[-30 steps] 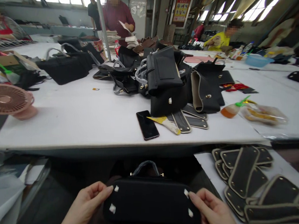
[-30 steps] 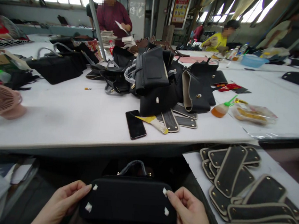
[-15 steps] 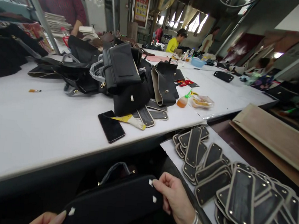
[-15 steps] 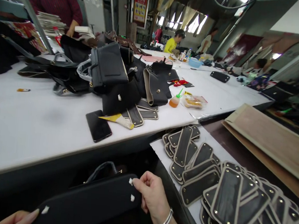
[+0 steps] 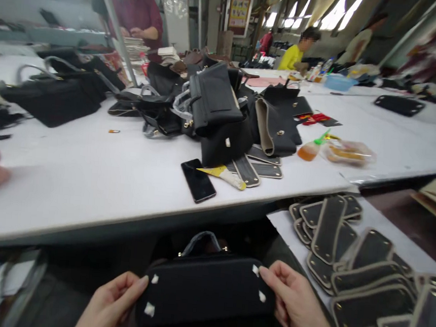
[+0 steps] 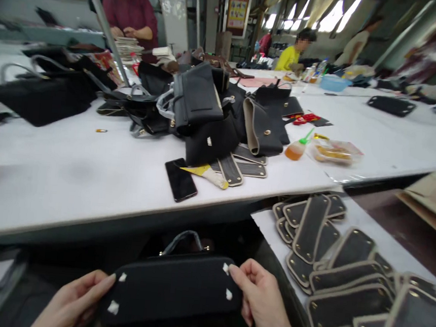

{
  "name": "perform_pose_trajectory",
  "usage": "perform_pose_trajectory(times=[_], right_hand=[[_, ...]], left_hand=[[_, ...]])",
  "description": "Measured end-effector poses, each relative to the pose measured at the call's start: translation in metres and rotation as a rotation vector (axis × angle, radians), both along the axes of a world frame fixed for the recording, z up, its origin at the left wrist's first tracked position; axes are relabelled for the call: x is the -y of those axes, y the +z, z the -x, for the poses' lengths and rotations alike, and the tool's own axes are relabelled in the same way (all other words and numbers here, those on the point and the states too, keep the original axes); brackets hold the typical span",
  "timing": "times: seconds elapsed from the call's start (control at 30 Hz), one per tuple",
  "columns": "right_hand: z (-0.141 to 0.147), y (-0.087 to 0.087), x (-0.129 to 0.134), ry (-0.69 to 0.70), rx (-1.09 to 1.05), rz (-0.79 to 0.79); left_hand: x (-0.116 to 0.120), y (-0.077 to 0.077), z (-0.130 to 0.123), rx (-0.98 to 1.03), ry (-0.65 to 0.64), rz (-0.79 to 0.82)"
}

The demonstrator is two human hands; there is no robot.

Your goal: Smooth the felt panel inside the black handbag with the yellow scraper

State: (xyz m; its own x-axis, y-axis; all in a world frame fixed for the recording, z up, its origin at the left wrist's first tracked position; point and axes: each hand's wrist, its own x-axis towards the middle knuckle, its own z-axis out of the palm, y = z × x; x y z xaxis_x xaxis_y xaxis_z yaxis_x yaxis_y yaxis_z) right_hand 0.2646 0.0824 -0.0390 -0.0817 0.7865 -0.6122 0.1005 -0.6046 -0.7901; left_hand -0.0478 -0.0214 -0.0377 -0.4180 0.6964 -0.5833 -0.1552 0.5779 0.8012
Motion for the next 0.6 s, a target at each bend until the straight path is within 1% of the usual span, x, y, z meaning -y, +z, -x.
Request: perform_pose_trajectory(times=[0.13,0.3,0.43,0.6], right_hand=[[-0.002,-0.003,-0.002,-0.017,-0.025,0.057],[-0.002,-0.002,-0.002,-0.032,-0.033,0.092],[-0.003,-0.004,-0.002,-0.020,-0.039,0.074],[0.000,0.001,0.001,-0.026,-0.048,0.020]], left_hand=[[-0.004,0.014,-0.003,0.008,-0.032,-0.013],[-0.007,0.025,-0.006,0.009,-0.048,-0.004],[-0.006,0.025,-0.005,-0.012,-0.058,0.022],[0.000,0.016,-0.002,-0.020,-0.033,0.009]])
